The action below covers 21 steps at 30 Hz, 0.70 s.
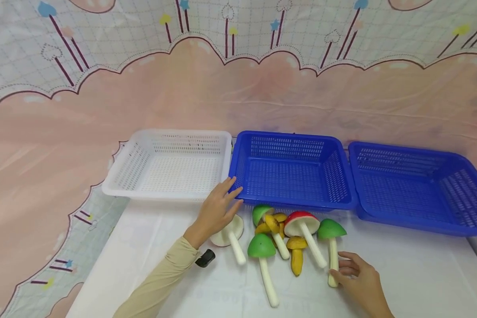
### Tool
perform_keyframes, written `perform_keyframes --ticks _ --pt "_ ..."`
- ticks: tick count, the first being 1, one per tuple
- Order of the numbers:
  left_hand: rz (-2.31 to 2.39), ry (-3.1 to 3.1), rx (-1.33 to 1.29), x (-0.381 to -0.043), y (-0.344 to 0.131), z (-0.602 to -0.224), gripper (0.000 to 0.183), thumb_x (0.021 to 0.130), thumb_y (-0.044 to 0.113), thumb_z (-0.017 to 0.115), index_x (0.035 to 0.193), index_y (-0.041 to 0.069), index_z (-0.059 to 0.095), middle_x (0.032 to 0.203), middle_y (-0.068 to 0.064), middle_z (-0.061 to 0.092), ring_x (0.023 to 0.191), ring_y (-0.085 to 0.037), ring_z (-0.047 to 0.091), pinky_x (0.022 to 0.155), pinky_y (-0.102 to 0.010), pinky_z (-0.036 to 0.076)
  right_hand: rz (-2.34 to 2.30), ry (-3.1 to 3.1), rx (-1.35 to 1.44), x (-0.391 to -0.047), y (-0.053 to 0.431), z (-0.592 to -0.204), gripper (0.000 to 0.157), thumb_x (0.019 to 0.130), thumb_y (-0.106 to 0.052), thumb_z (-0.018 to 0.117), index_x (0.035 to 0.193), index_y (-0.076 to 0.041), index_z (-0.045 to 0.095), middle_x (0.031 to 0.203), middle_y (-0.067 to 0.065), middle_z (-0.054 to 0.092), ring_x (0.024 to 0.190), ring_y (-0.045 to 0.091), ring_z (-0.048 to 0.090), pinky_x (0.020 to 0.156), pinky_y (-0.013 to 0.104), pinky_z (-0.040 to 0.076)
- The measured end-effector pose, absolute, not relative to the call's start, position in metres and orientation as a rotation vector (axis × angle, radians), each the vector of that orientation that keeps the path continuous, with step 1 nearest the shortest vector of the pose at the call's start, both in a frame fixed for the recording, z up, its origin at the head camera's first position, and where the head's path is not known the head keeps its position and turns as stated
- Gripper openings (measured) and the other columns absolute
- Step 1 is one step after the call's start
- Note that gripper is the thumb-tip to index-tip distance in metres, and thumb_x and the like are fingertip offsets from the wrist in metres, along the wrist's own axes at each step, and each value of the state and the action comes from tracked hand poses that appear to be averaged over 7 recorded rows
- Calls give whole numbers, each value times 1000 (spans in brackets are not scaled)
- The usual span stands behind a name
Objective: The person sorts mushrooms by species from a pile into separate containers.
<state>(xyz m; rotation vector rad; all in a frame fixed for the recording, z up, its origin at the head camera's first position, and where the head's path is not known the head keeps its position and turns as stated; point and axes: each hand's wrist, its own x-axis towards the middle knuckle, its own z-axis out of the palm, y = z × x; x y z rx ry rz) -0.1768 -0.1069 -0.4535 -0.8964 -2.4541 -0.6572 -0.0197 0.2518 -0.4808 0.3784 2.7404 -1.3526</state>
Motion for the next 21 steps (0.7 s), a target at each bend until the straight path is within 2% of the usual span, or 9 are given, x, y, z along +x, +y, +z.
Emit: perform_keyframes --ticks 4,12,21 --pt "-686 -2453 -881 -179 -105 -455 32 92 19 60 118 2 66 135 -22 49 129 -36 42 106 -50 33 -1399 2711 393 -18 260 -473 53 76 -15 79 122 -1 59 101 16 69 77 3 65 63 21 53" --pt "-699 -2394 -873 -182 -106 -458 28 90 17 63 113 2 68 132 -22 52 126 -37 45 103 -52 37 -1319 2940 264 -7 268 -450 47 74 -12 80 118 -6 63 95 10 70 74 -4 61 56 20 51" --pt "-706 -2413 -868 -182 -106 -461 27 90 17 63 112 2 69 134 -21 51 127 -36 44 104 -50 36 -1348 3094 165 -4 282 -416 46 75 -9 80 117 -5 64 88 -16 67 73 -7 61 56 14 51"
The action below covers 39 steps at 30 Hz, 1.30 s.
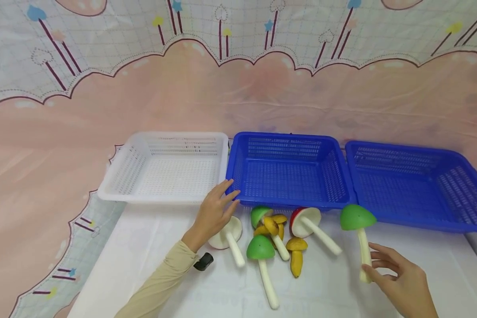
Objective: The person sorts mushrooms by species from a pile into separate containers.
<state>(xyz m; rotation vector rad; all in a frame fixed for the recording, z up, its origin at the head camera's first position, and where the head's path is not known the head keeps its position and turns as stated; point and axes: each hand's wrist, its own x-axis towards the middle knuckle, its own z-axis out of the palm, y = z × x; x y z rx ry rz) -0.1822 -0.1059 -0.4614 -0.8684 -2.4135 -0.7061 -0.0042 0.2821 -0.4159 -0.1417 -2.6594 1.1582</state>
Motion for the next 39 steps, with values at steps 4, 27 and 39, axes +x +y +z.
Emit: perform_keyframes --ticks 4,27,39 --pt "-720 -2361 -858 -182 -107 -462 27 87 15 66 110 1 70 131 -23 53 125 -38 46 103 -52 37 1135 -2627 -114 -14 288 -400 46 75 -6 80 118 -2 63 85 -21 66 75 -11 60 56 14 52" --pt "-720 -2347 -862 -182 -102 -465 27 86 15 67 110 1 69 130 -23 54 124 -39 46 102 -52 37 1086 -2535 -54 -73 328 -386 44 76 -6 78 115 7 63 84 -34 57 75 -18 55 60 4 46" --pt "-702 -2357 -854 -180 -103 -466 29 86 15 68 113 2 68 132 -22 53 126 -37 45 102 -53 37 1036 -2604 -150 -98 345 -388 46 81 -19 76 119 4 62 82 -38 52 74 -24 49 53 9 43"
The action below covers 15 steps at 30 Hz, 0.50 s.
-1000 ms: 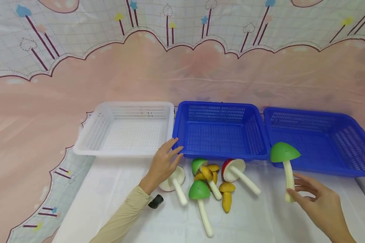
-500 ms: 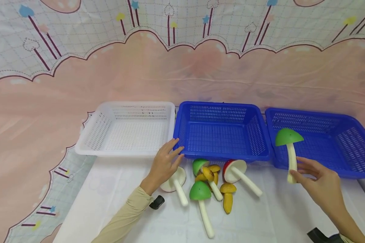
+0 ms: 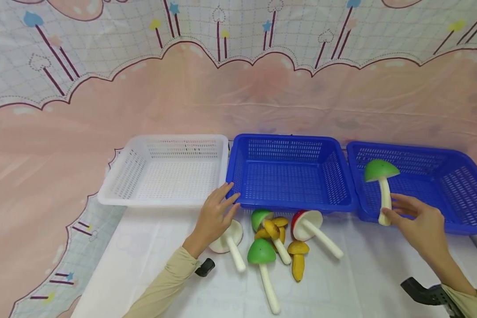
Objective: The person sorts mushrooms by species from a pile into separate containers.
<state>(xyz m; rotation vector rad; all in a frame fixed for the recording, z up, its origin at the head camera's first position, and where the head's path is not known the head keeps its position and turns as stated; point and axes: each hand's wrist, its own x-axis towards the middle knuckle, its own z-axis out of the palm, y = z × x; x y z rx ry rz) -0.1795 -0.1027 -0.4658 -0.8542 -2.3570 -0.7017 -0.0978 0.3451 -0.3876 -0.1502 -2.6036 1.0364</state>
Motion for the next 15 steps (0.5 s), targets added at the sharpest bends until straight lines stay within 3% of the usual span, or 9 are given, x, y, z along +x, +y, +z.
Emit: perform_keyframes --ticks 11,13,15 --pt "-713 -2361 -862 -180 -104 -466 28 88 14 65 114 2 68 133 -21 52 127 -37 44 104 -53 36 1035 -2647 -148 -121 360 -391 47 82 -21 74 119 6 61 80 -36 51 72 -25 48 52 9 44" --pt "-711 -2362 -864 -180 -104 -465 28 88 14 65 114 2 68 133 -21 52 127 -37 44 104 -53 36 1032 -2679 -155 -126 363 -392 48 83 -22 74 120 6 61 81 -28 57 71 -25 47 51 9 45" --pt "-709 -2355 -867 -179 -104 -465 29 88 14 65 114 1 68 132 -22 52 126 -38 45 102 -54 37 1035 -2714 -159 -130 364 -393 49 84 -22 73 121 7 59 83 -12 67 69 -24 48 51 11 47"
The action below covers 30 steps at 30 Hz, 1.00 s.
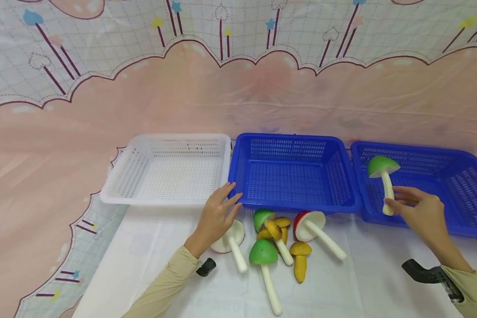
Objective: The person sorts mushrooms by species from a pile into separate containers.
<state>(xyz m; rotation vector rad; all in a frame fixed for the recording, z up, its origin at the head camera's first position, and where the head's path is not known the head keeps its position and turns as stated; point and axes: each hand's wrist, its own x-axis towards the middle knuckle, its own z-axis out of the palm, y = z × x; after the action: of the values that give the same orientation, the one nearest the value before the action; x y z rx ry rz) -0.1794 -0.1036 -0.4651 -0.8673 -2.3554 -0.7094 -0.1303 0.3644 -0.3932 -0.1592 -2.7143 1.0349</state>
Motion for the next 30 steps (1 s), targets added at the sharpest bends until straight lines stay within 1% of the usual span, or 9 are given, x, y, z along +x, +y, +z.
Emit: perform_keyframes --ticks 2,3,4,6,11,14,18,23,30 --pt "-710 -2351 -869 -179 -103 -465 29 88 14 65 113 1 68 132 -22 53 126 -38 45 101 -55 38 1034 -2746 -161 -134 366 -395 49 85 -22 71 121 8 58 90 10 71 67 -22 49 50 13 49" --pt "-712 -2347 -871 -179 -103 -466 29 88 14 65 113 1 68 132 -22 53 126 -38 45 100 -55 38 1035 -2760 -161 -137 366 -396 49 86 -21 70 122 9 57 96 21 69 65 -20 51 50 15 50" --pt "-713 -2346 -871 -179 -103 -466 29 88 14 65 113 1 68 132 -22 53 126 -38 45 100 -56 38 1038 -2772 -165 -139 367 -397 49 86 -21 70 122 10 56 101 28 66 63 -18 53 49 16 50" --pt "-713 -2342 -873 -178 -102 -466 29 87 14 65 113 1 68 132 -22 53 126 -38 45 100 -56 38 1050 -2802 -177 -144 368 -400 49 87 -20 68 122 12 55 105 34 62 60 -10 58 49 19 52" --pt "-704 -2341 -868 -178 -102 -466 28 87 13 66 113 2 68 132 -22 53 126 -38 45 101 -55 38 1098 -2899 -198 -158 374 -406 52 88 -17 67 120 19 49 103 37 60 60 17 68 53 31 56" --pt "-703 -2343 -863 -179 -102 -464 28 87 14 67 113 2 68 132 -21 53 126 -37 45 102 -54 37 1127 -2941 -205 -168 377 -410 53 86 -12 67 120 23 45 102 39 59 63 27 69 55 37 57" --pt "-702 -2345 -860 -179 -102 -462 29 86 14 67 113 2 68 132 -22 53 126 -38 45 103 -53 36 1121 -3001 -211 -177 381 -414 54 85 -9 67 119 25 43 99 38 60 64 29 69 55 39 56" --pt "-698 -2352 -860 -180 -102 -462 29 87 14 66 113 2 68 131 -22 53 126 -37 45 105 -51 35 1012 -3111 -193 -183 384 -416 55 84 -15 70 114 24 46 96 35 62 63 24 67 59 41 54" --pt "-698 -2326 -879 -180 -104 -464 28 87 14 65 112 1 69 130 -23 54 125 -38 46 100 -54 39 1005 -3191 -169 -187 383 -418 58 80 -15 71 114 25 47 93 35 63 62 24 68 63 46 55"
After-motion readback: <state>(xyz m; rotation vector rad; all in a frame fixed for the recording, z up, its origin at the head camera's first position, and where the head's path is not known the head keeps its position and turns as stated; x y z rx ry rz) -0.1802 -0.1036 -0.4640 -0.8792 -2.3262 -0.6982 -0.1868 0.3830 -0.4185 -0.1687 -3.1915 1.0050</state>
